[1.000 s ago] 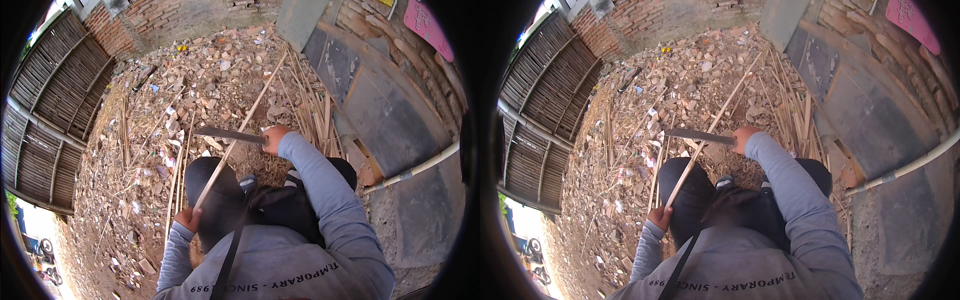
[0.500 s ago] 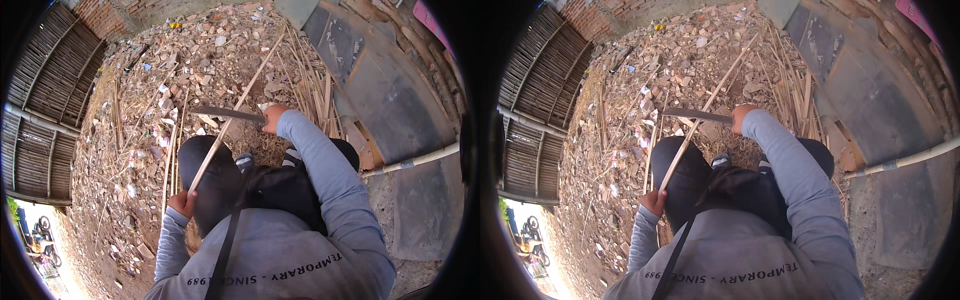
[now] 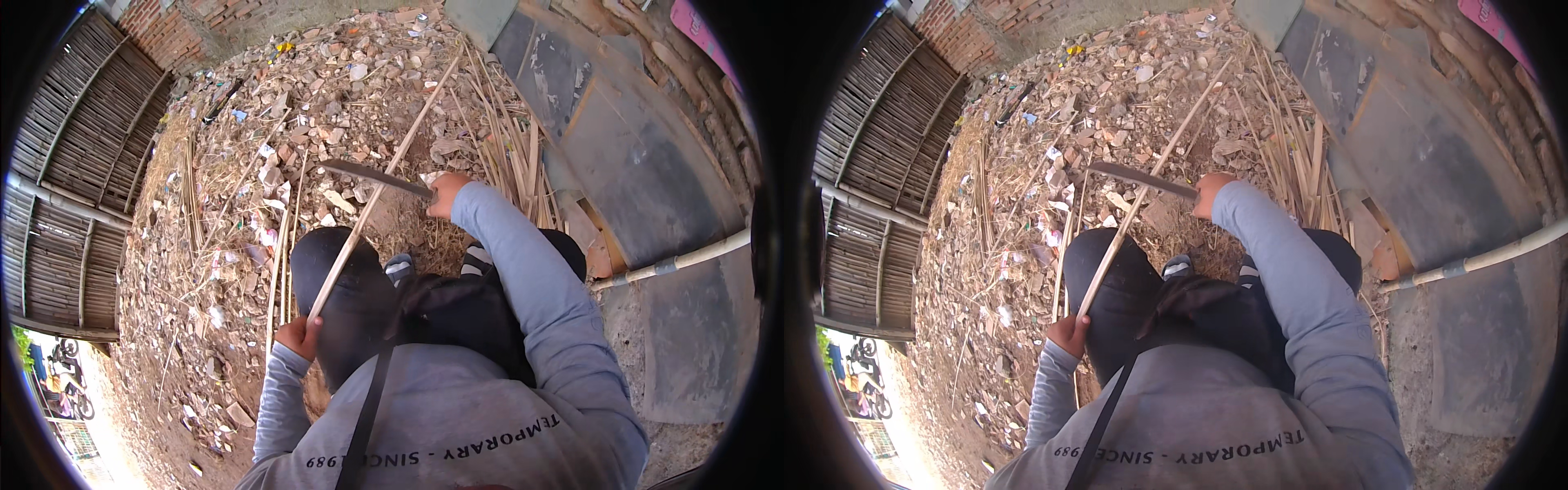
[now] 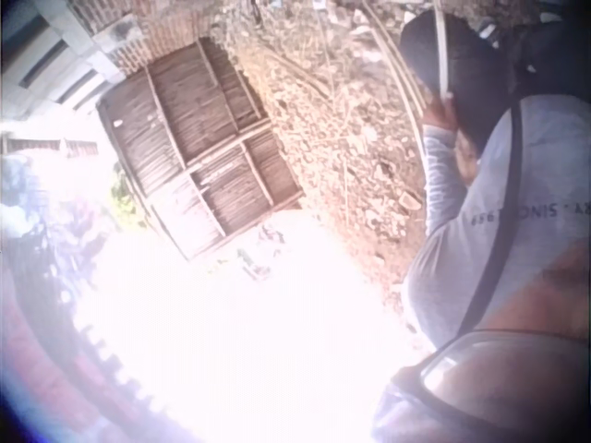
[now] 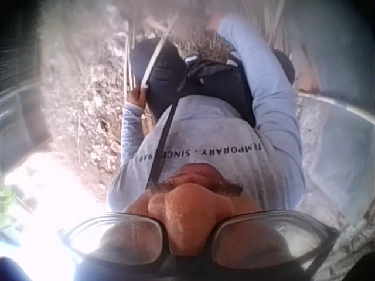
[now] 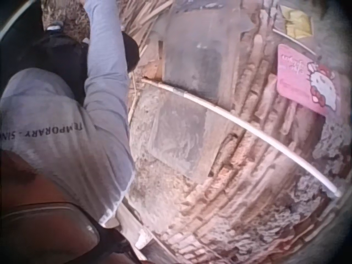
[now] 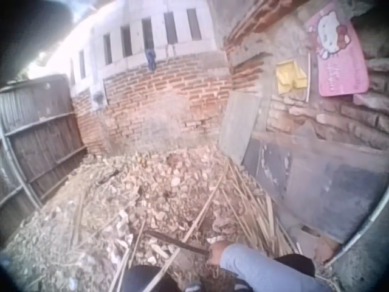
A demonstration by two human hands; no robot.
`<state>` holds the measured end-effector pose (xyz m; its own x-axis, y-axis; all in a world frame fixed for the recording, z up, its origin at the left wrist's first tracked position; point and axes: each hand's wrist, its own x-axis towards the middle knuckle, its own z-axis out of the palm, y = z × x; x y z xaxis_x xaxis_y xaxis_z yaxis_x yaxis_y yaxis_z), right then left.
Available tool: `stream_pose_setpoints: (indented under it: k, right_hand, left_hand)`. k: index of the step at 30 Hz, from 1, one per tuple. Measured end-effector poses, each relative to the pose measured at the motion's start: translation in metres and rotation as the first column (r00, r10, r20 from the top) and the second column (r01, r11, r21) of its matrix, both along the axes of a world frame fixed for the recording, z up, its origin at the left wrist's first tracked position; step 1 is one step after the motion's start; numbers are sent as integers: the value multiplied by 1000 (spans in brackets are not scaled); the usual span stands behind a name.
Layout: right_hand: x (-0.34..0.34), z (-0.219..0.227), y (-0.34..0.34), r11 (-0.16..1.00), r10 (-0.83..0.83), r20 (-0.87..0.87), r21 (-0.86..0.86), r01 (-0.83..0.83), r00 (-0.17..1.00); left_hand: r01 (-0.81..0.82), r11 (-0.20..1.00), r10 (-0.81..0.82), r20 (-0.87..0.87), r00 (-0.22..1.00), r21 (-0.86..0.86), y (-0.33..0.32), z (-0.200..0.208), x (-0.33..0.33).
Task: The person strips a long, thin piece of bamboo using a knife while sitting on the ground.
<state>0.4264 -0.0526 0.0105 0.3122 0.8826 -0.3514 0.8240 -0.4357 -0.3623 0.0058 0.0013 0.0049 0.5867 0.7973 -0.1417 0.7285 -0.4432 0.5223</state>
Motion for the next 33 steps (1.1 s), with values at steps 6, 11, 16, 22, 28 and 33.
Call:
stream_pose_setpoints:
  k: [6,11,16,22,28,33]
  right_hand:
    - [-39,13,-4,979,202,24,-45,-201,979]
    - [-6,1,3,999,-37,-16,-11,37,999]
    - [-23,1,-3,997,40,20,64,-41,999]
    - [-37,12,-1,982,186,0,-41,-186,983]
    - [-16,-1,1,1000,5,-4,28,-5,1000]
    - [-25,1,-1,993,122,5,-8,-122,993]
  left_hand:
    - [7,1000,-7,16,1000,19,2,-9,-6]
    - [12,999,-13,29,999,53,-1,-8,-2]
    - [15,1000,-15,6,1000,6,0,-1,-1]
    - [21,999,-22,19,1000,41,-2,-2,-1]
    - [19,1000,-19,11,1000,19,-1,1,0]
    - [18,1000,-18,19,1000,2,1,-3,-2]
